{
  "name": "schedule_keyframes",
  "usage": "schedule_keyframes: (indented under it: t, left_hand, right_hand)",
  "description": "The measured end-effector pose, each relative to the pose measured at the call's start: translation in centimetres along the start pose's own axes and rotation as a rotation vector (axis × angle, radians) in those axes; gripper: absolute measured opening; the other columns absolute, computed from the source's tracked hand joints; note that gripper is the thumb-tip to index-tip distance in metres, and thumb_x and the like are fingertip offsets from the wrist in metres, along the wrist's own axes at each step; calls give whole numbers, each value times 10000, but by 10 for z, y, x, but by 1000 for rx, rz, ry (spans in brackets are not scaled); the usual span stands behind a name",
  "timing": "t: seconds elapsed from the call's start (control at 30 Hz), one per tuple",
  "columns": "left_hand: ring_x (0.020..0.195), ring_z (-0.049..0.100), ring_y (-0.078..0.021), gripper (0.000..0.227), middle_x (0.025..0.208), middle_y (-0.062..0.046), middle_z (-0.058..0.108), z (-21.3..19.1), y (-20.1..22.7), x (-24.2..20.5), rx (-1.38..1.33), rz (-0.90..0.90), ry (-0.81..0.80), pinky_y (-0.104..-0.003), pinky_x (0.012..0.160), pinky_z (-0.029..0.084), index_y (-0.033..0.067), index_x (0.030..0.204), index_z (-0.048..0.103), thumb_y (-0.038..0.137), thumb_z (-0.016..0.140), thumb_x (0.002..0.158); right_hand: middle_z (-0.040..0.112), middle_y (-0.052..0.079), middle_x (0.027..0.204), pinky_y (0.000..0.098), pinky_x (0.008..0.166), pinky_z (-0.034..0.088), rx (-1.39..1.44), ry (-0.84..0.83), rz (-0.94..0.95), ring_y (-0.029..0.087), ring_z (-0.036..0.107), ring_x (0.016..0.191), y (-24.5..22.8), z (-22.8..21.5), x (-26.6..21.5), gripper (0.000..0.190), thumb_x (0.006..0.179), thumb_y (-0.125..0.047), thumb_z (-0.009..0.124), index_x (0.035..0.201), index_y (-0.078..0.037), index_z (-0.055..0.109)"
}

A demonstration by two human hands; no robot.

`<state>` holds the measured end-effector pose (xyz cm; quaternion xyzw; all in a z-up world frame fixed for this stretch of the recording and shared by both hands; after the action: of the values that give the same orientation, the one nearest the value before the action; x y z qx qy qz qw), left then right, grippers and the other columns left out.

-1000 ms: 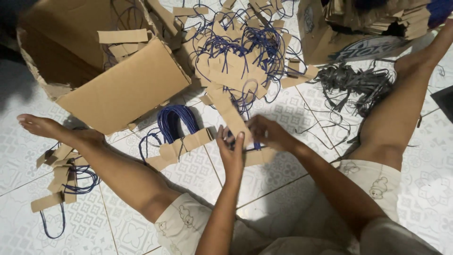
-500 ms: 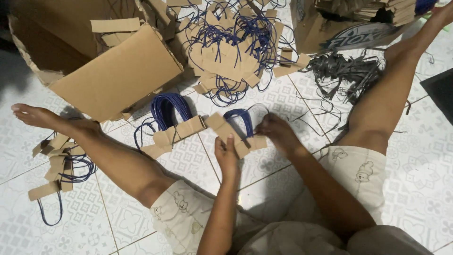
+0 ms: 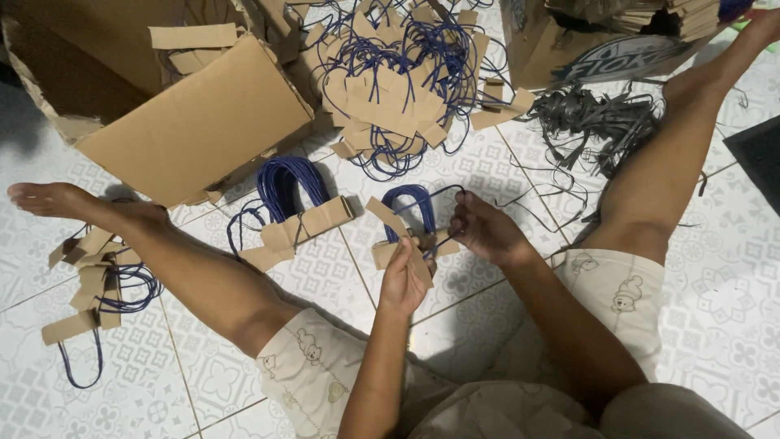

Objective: Assembling bag handles by inserting blue cords into cardboard strips.

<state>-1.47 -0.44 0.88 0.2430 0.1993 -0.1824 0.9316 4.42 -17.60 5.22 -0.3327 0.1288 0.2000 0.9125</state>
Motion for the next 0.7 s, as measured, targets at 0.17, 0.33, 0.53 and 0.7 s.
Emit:
schedule_keyframes:
  t: [0.17, 0.33, 0.53, 0.7]
  left_hand:
    - [848, 764, -195, 220, 1043, -84, 770, -2, 19, -4, 102, 79, 63, -338, 793, 649, 125, 1142, 624, 316, 547, 1062]
    - [826, 754, -182, 250, 1017, -41, 732, -15, 21, -6, 149, 141, 139, -331, 787, 659, 144, 1210, 608, 335, 519, 1074]
    - [822, 742, -158, 246, 968, -16, 736, -4, 23, -13, 120, 118, 132, -265, 746, 628, 172, 1121, 624, 393, 530, 1064]
    - [1135, 688, -246, 427, 1308, -115, 677, 3, 29, -19, 276, 199, 235, -405, 982, 579, 151, 1426, 535, 399, 484, 1083]
  right_hand:
    - [524, -8, 674, 353, 697, 556, -286, -8, -54, 172, 641, 669, -20, 27, -10, 259, 1060, -280, 560, 1176, -59, 630]
    - [452, -24, 648, 274, 629, 444, -387, 15, -73, 111, 532, 609, -19, 27, -5, 254, 1080, -209, 498, 1169, -5, 621]
    - [361, -78, 576, 213, 555, 450, -149, -32, 28, 83, 483, 521, -15, 46, -4, 194, 1053, -277, 563, 1105, -98, 620]
    - [631, -3, 723, 309, 737, 583, -328, 57, -52, 196, 765, 807, -20, 32, 3, 329, 1075, -324, 525, 1217, -76, 688]
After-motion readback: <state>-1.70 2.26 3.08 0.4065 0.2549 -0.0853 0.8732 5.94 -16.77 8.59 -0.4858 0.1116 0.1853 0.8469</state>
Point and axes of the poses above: each hand's wrist, its own x-axis towards the middle knuckle, its own z-axis out of the palm, y = z × x, the point moved 7 cm from there along x, towards the middle knuckle
